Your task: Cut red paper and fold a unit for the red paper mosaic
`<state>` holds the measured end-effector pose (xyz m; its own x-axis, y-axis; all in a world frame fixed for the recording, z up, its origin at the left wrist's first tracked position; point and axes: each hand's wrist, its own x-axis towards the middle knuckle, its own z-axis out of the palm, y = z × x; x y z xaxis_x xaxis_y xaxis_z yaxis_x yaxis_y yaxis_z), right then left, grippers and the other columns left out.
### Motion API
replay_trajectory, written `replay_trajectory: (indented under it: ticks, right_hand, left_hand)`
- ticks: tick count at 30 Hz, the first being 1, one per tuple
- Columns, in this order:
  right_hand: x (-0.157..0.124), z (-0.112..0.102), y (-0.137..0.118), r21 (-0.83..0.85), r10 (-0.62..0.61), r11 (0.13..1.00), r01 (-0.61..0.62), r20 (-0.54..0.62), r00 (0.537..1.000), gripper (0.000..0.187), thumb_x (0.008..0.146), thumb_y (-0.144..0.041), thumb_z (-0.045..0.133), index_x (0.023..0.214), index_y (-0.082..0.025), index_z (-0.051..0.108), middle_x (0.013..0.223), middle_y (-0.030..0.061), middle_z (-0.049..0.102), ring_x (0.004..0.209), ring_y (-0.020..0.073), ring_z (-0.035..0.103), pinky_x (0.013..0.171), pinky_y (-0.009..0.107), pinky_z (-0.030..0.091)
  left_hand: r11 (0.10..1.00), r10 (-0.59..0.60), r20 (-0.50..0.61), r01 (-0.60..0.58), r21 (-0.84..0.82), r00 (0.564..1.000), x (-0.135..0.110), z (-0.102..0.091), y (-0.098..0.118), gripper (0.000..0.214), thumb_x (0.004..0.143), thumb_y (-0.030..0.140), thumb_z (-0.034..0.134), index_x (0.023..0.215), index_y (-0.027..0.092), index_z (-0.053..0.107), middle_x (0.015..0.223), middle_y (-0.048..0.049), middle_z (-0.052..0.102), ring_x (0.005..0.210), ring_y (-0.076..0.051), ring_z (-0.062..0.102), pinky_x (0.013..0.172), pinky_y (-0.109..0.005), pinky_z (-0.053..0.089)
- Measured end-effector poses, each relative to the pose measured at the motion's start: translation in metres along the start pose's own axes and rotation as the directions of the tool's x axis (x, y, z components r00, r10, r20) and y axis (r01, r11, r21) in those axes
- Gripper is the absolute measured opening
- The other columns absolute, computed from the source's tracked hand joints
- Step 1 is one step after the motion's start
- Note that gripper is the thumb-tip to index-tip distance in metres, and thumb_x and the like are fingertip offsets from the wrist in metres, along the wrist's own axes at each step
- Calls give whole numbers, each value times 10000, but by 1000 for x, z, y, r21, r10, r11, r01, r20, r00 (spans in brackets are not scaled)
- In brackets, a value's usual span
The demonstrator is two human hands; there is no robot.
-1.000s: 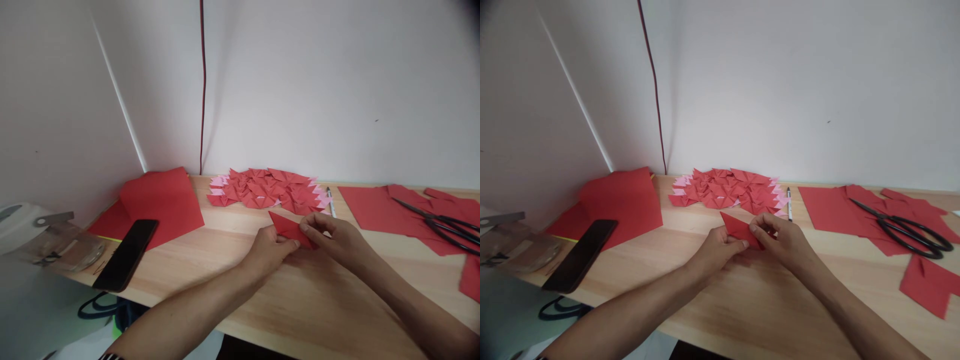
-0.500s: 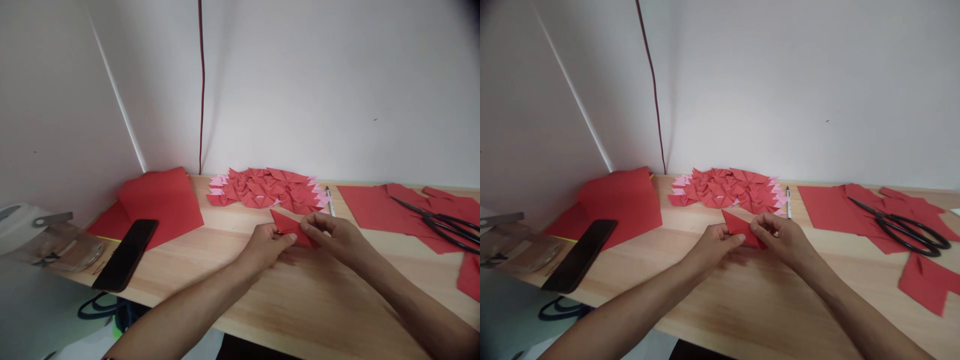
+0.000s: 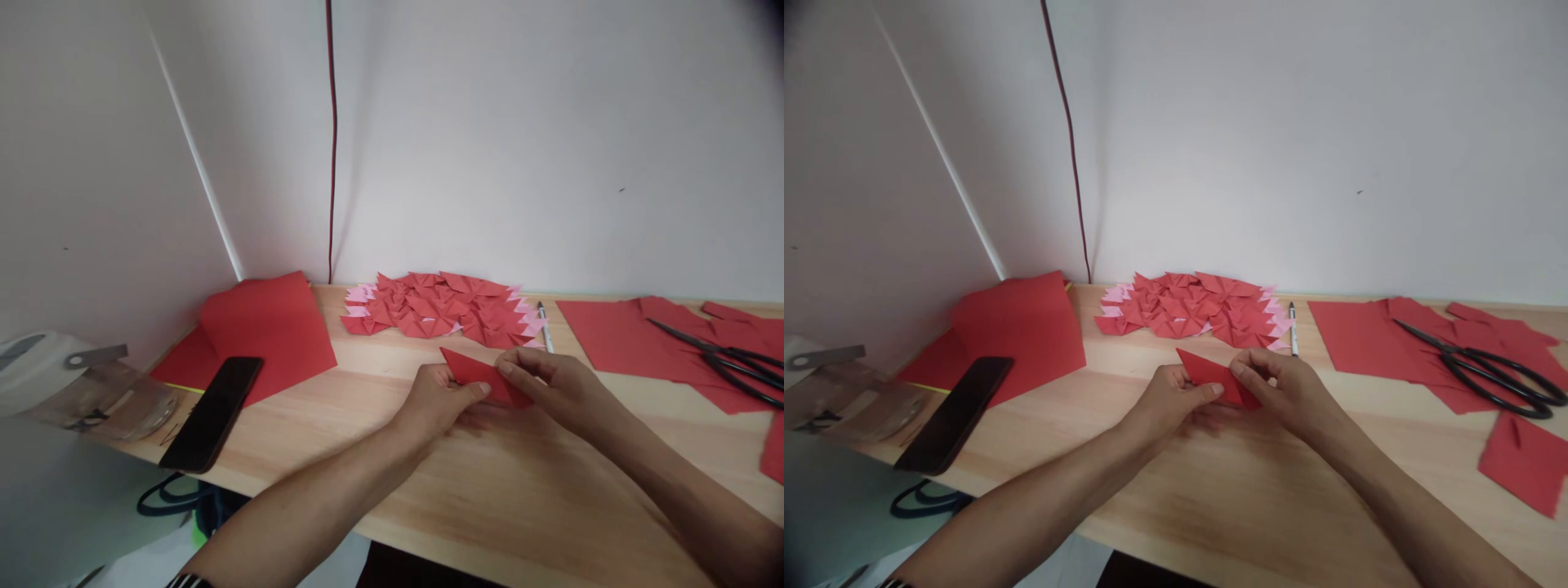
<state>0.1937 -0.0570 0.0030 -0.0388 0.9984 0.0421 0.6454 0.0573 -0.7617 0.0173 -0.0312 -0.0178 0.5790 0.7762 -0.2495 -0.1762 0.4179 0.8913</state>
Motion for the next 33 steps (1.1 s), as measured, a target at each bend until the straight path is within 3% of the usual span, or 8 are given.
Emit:
replay_trajectory:
  ticks: [4,7,13,16,20,26,33]
  right_hand:
    - [1,-9,3,146,90,986,-78,-79,993,439,817,-612,470,770,-215,650,807,52,672,777,214,589,684,304,440]
    - [0,-11,5,276,155,955,-110,-147,977,471,775,-652,515,800,-212,682,798,55,676,789,218,589,681,300,434]
    - [1,5,6,479,171,866,-143,-17,985,509,741,-645,576,931,-180,656,688,29,608,603,145,516,559,265,406]
    - [3,16,5,457,146,877,-151,48,988,515,696,-666,602,850,-177,653,713,43,620,562,138,506,526,269,410]
    - [3,25,3,462,215,864,-198,18,977,485,679,-654,634,754,-175,641,742,56,649,547,132,504,508,265,408]
    - [1,26,11,446,260,867,-222,-26,965,443,697,-610,652,645,-170,644,582,25,621,503,120,495,456,236,350]
    - [1,26,11,417,328,867,-272,-66,942,485,657,-596,685,497,-189,475,495,-9,544,476,115,482,436,228,323]
  left_hand:
    - [1000,-5,-37,4,-29,999,-1,1,4,440,656,342,740,995,70,669,854,-157,712,717,-232,698,559,-251,505]
    - [996,24,-75,-30,-85,997,-2,2,7,427,665,313,740,1002,62,666,865,-160,711,740,-233,696,592,-266,519]
    - [966,118,-178,-155,-208,977,1,-1,7,386,674,294,758,981,73,685,935,-142,698,797,-202,674,644,-269,529]
    - [954,155,-249,-211,-215,956,4,-1,5,322,627,275,787,865,73,709,796,-96,685,720,-161,638,604,-250,515]
    - [955,132,-302,-203,-218,944,7,2,0,266,590,288,801,709,75,695,596,-33,612,545,-110,565,556,-248,482]
    - [952,122,-249,-184,-244,961,8,4,-3,298,575,317,809,677,65,685,593,-41,609,545,-117,564,572,-269,489]
    - [941,42,-195,-104,-321,980,6,4,0,297,588,295,795,727,54,692,641,-76,646,588,-142,614,595,-269,499]
